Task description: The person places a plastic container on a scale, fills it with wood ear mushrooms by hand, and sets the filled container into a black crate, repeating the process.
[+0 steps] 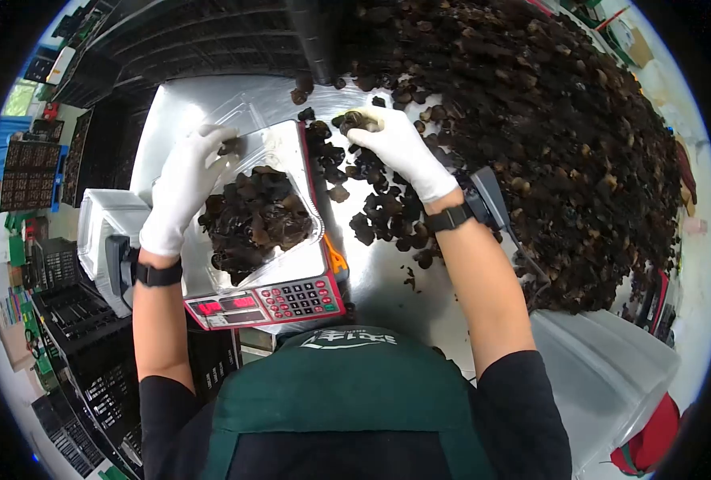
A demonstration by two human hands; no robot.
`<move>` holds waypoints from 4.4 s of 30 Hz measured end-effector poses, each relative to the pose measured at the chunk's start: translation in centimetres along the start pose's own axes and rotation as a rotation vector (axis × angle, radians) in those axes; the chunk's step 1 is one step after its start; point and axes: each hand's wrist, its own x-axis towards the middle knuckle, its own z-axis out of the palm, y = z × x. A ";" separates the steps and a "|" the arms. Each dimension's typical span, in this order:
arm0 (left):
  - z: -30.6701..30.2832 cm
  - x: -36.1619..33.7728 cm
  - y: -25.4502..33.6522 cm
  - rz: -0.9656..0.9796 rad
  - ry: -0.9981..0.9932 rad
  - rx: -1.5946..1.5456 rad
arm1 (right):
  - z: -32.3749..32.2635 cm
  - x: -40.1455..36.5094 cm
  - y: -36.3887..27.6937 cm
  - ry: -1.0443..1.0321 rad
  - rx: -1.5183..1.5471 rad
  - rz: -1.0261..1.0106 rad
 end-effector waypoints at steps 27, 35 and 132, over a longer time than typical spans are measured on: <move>-4.6 -10.6 6.3 -0.207 0.093 -0.358 | 2.1 -8.9 -7.1 -0.063 0.240 0.124; -3.9 -11.0 6.7 -0.214 0.097 -0.348 | 9.7 -8.1 -10.1 0.109 -0.335 -0.639; 1.1 -18.5 7.2 -0.285 0.378 -0.512 | 5.5 -10.5 -5.5 -0.156 0.441 0.193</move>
